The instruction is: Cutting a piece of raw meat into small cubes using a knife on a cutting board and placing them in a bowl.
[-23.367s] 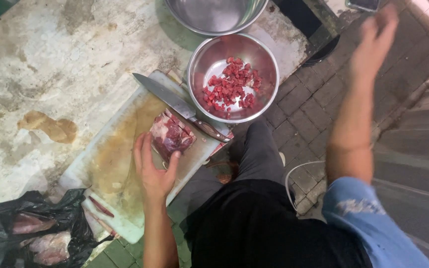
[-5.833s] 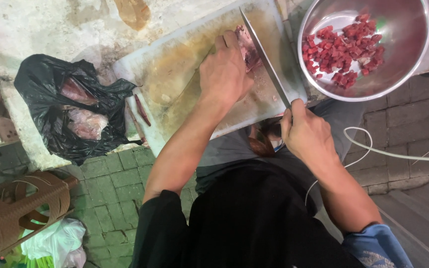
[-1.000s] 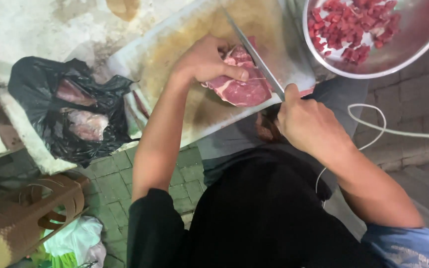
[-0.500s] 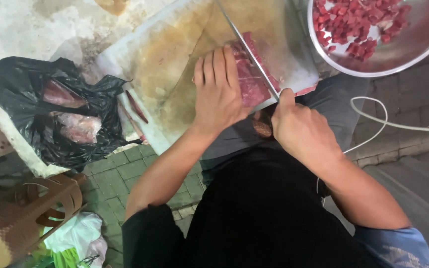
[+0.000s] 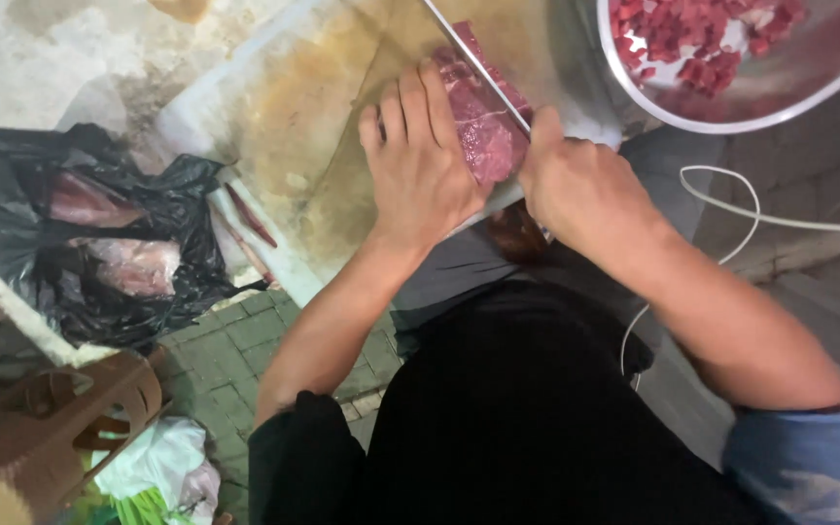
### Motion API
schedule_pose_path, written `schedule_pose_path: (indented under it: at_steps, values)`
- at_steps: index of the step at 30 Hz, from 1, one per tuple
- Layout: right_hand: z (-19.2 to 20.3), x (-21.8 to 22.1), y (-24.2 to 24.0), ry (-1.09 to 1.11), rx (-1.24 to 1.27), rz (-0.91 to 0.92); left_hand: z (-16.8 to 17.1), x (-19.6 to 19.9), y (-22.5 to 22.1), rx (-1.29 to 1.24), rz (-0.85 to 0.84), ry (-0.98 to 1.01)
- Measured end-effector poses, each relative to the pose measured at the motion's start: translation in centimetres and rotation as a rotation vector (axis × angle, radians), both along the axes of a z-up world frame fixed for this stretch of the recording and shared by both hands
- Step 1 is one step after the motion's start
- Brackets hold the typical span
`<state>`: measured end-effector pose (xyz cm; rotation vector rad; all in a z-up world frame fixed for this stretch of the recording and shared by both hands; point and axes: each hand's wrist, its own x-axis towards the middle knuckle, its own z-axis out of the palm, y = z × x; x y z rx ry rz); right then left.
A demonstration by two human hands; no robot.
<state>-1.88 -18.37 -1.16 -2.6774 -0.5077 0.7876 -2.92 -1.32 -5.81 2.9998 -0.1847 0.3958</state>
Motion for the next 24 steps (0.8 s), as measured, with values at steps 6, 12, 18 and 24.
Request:
schedule_pose_path:
  at_steps: [6,12,18,24]
  values:
    - [-0.7,-4.5,-5.2,0.156,-0.238,-0.01,-1.6,0.7,0.6,-0.034,0.011,0.136]
    - [0.7,2.2,0.6,0.127,-0.008,0.012,0.1,-0.4,-0.5,0.06,0.049,-0.034]
    - [-1.3,-6.6,-7.2,-0.215,-0.183,0.269,-2.3,0.8,0.8,-0.022,0.004,0.165]
    - [-5.8,-1.2,-5.4,-0.261,-0.149,0.329,-1.4,0.5,0.2,-0.002,-0.024,0.008]
